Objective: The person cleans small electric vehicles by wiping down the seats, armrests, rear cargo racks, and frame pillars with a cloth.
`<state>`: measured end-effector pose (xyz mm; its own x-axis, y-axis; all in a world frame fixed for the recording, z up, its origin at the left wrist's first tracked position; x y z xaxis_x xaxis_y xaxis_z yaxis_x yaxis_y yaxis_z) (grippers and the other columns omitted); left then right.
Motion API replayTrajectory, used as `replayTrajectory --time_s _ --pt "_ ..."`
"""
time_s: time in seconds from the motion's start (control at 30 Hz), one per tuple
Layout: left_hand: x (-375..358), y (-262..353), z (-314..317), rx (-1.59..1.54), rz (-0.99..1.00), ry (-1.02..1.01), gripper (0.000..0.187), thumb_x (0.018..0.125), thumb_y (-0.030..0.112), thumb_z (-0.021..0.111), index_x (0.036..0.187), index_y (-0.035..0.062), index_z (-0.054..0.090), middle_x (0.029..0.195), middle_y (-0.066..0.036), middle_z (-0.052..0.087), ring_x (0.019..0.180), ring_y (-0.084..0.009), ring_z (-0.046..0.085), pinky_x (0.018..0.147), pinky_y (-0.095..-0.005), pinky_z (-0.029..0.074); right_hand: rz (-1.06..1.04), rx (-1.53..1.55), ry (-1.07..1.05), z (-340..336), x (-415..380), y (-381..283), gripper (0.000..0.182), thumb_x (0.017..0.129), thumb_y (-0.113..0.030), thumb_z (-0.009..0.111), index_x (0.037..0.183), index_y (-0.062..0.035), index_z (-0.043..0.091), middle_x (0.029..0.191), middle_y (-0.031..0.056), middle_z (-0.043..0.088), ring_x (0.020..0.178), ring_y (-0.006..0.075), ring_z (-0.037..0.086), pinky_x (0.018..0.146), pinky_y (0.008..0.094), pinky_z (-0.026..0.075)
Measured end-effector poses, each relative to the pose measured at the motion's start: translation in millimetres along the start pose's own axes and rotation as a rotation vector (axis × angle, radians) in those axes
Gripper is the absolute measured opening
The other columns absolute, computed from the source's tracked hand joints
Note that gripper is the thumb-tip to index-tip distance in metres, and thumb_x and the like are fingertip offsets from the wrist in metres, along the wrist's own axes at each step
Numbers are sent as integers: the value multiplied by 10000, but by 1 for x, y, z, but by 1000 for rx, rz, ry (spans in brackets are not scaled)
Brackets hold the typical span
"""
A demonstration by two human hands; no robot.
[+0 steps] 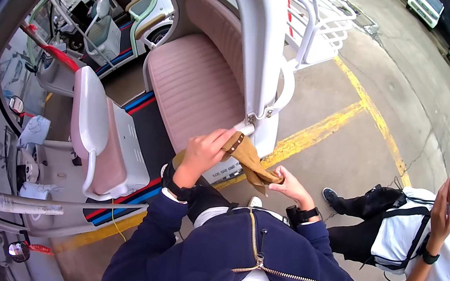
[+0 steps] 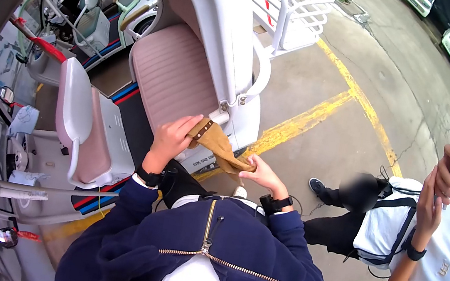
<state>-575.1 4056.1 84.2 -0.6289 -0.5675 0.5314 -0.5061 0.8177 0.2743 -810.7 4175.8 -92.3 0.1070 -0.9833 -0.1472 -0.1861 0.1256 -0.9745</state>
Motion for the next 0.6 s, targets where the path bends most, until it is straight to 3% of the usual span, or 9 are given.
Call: replayTrajectory --time_s 0.1,0.13,0.23,0.33,0.4,0.43,0.5,0.53,0.6 --pt "4 -27 -7 272 -54 -107 532 702 84 628 1215 226 640 897 -20 679 657 -243 646 574 -337 529 149 402 140 -24 3 -34 366 792 -88 762 858 -125 404 773 -29 512 675 74 529 598 214 422" --pt "3 -35 -9 273 -54 -107 532 702 84 628 1215 226 640 897 -20 679 657 -243 646 574 -337 529 104 442 236 -33 6 -38 280 820 -40 709 860 -115 443 722 -32 546 544 61 541 495 185 405" --pt "4 -47 -23 53 -159 -24 424 722 83 648 1139 157 675 883 -77 684 732 -284 654 657 -373 530 1 390 379 -59 15 -72 231 832 -56 707 937 -84 503 787 -15 559 550 67 579 461 169 389" --pt "19 -58 -37 -165 -346 85 401 732 44 624 1119 127 688 920 -118 696 798 -285 672 722 -334 537 -284 415 476 -76 36 -126 199 876 3 633 993 -56 483 862 21 610 665 92 636 585 196 503" --pt "50 -53 -64 -347 -439 259 419 748 -38 594 1142 78 676 956 -125 710 851 -166 683 791 -264 512 -513 393 543 -87 52 -180 182 907 30 582 1032 -26 462 957 42 617 827 138 661 774 254 539" --pt "65 -63 -70 -556 -389 422 387 766 -67 575 1133 19 665 1008 -100 699 903 -145 658 835 -268 504 -629 355 546 -90 57 -214 185 929 29 560 1082 -25 470 1100 42 533 977 159 618 870 302 525" --pt "109 -58 -89 -977 -368 688 329 876 -42 513 1200 -43 566 1165 -103 614 1055 -156 596 944 -281 456 -748 284 571 -92 68 -281 421 881 16 627 1274 -10 477 1181 95 599 1072 149 593 941 286 469" --pt "130 -52 -100 -1020 -311 806 312 926 -1 486 1234 -41 518 1194 -110 585 1076 -162 577 959 -292 445 -866 -100 672 -91 72 -313 596 837 -49 701 1368 -15 432 1237 116 595 1091 175 586 981 314 444" --pt "166 -24 -109 -1037 -106 820 321 994 94 414 1292 -16 457 1229 -134 555 1098 -181 551 972 -313 428 -1071 -436 764 -73 88 -369 878 748 -242 806 1451 -27 326 1301 192 533 1184 306 531 1006 361 408"
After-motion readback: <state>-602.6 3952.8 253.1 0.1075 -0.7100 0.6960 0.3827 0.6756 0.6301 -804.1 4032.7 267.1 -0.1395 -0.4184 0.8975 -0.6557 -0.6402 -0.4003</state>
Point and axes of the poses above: each hand's wrist, its own x-axis towards the middle knuckle, its own z-axis out of the palm, y = z × x, the point moved 4 cm from there along x, towards the middle knuckle
